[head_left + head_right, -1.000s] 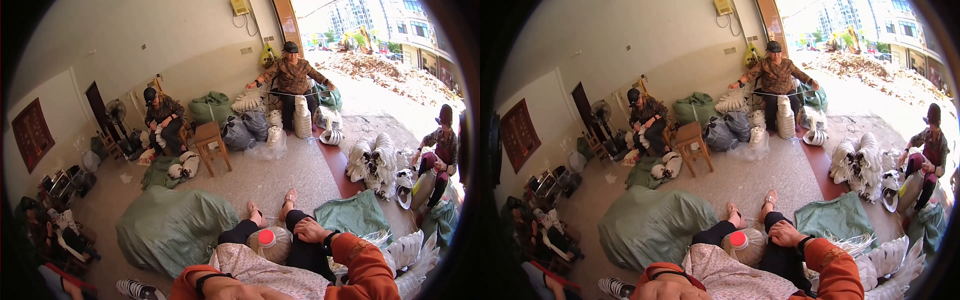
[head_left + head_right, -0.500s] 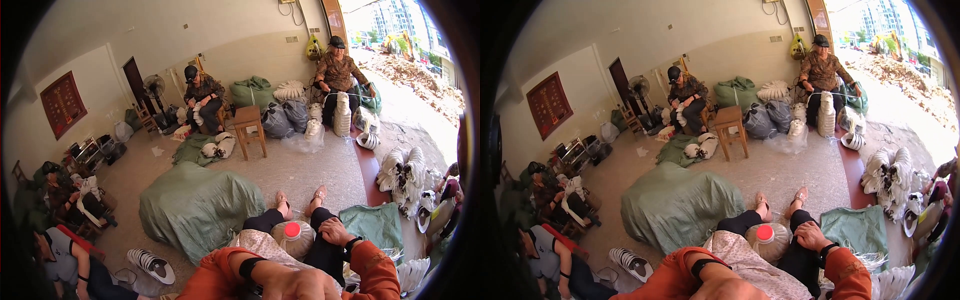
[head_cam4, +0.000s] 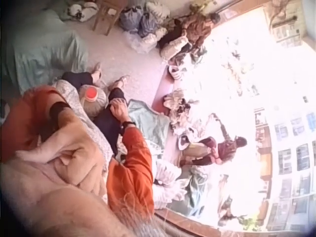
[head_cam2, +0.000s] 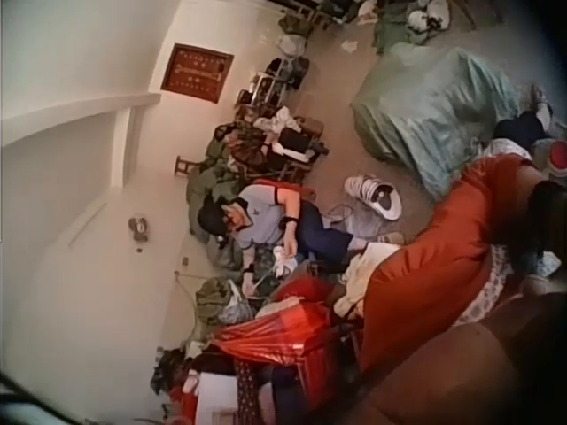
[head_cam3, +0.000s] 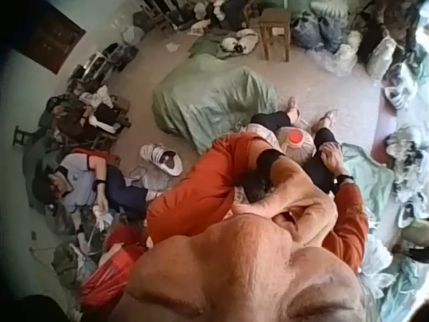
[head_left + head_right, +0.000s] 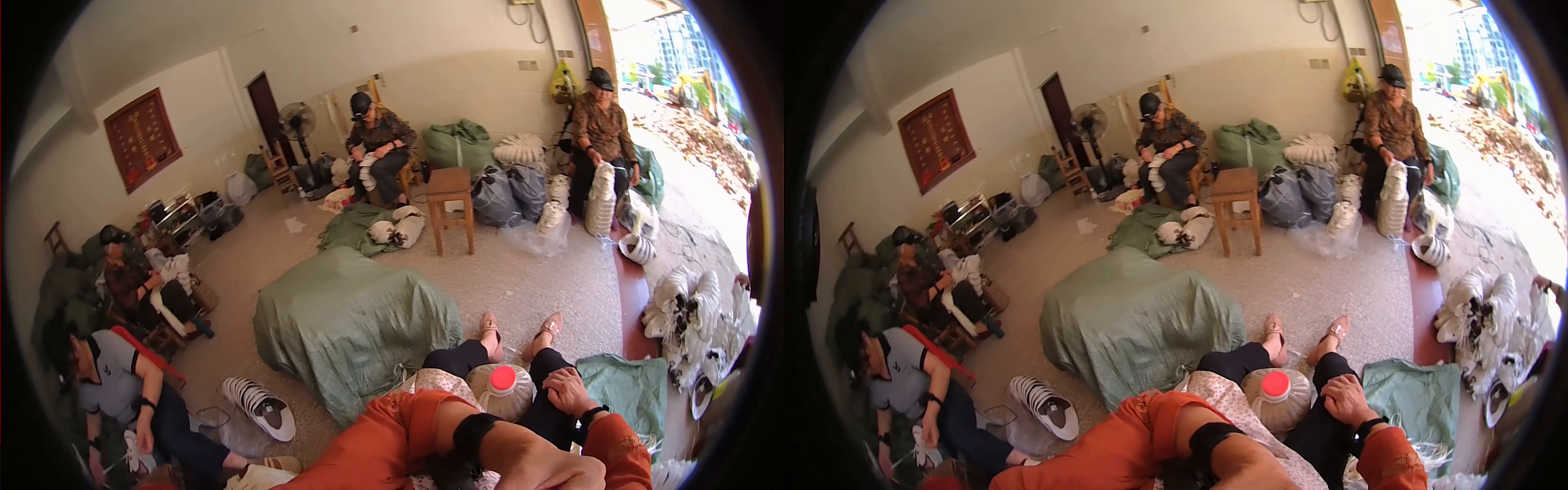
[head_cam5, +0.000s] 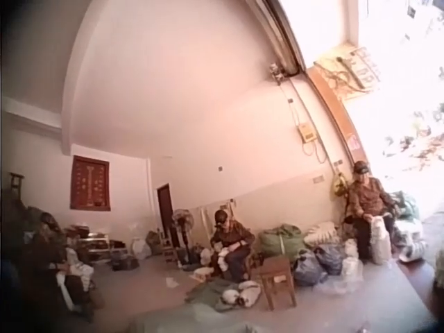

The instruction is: The recorder is sorting and bundling white shoe upper components using a string.

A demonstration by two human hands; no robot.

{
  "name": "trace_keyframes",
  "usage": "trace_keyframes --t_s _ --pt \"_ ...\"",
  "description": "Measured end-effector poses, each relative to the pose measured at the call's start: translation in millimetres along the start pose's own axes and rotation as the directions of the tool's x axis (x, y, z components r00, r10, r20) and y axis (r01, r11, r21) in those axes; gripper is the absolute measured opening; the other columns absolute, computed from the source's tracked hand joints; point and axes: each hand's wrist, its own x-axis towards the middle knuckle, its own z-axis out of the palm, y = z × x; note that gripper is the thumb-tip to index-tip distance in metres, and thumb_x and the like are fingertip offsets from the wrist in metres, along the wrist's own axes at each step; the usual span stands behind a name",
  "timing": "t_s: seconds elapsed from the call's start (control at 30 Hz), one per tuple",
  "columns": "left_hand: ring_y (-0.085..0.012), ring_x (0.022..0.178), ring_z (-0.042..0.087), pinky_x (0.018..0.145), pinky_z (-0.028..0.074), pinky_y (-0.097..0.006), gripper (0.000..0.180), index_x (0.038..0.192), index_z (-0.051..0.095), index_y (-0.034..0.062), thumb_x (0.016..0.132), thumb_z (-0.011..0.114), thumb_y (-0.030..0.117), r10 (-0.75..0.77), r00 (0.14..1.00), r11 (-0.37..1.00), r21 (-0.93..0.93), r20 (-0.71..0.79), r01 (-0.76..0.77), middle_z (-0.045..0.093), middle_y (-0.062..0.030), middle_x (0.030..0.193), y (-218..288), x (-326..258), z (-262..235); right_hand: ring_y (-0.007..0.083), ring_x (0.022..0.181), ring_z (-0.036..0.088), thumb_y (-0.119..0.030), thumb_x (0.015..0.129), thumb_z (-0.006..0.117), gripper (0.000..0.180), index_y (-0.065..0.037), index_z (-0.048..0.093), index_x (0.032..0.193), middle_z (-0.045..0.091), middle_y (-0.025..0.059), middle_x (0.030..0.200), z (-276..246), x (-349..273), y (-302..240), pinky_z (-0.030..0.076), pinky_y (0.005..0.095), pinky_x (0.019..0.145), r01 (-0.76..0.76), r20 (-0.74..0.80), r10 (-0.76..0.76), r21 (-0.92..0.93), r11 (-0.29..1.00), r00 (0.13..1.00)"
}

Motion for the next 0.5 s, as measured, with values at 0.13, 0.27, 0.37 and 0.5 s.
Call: trace_keyframes --t_s 0.13,0.27,0.37,0.5 --pt "-0.0194 0.054 0.042 0.05 0.029 -0.034 0.051 0.061 0.049 0.0072 0.074 0.076 0.049 -0.002 1.0 0.998 0.068 -0.026 0.004 0.044 -0.0036 0.061 -2 3 -4 0.0231 0.092 0.062 -0.014 0.07 0.055 0.013 -0.011 0.066 0.076 0.068 0.0046 0.087 6 -7 3 0.041 0.0397 0.091 0.005 -0.081 -0.005 -0.003 1.0 0.997" --pt "-0.0198 0.055 0.043 0.052 0.031 -0.034 0.052 0.062 0.051 0.0066 0.075 0.074 0.051 -0.006 0.999 0.994 0.11 -0.046 0.011 0.045 -0.0038 0.061 4 7 1 0.0238 0.09 0.062 -0.014 0.069 0.055 0.013 -0.01 0.066 0.074 0.067 0.0056 0.086 8 -4 0 0.041 0.0398 0.09 0.005 -0.101 -0.004 0.009 1.0 0.995" --pt "-0.0202 0.055 0.044 0.054 0.032 -0.035 0.053 0.063 0.052 0.0061 0.076 0.072 0.053 -0.002 0.999 0.991 0.131 -0.046 0.008 0.047 -0.004 0.061 -21 -1 -25 0.0241 0.088 0.061 -0.012 0.068 0.055 0.011 -0.01 0.065 0.072 0.066 0.005 0.083 6 0 -5 0.041 0.0399 0.089 0.003 -0.109 -0.002 0.008 1.0 0.994" --pt "-0.0207 0.057 0.045 0.056 0.033 -0.035 0.055 0.064 0.053 0.0055 0.078 0.07 0.056 -0.007 0.999 0.996 0.093 -0.032 0.01 0.048 -0.0042 0.061 -2 7 -5 0.0243 0.089 0.061 -0.011 0.069 0.054 0.011 -0.008 0.064 0.072 0.066 0.0055 0.084 4 -2 -7 0.041 0.0401 0.09 -0.001 -0.125 0.005 0.031 1.0 0.992"
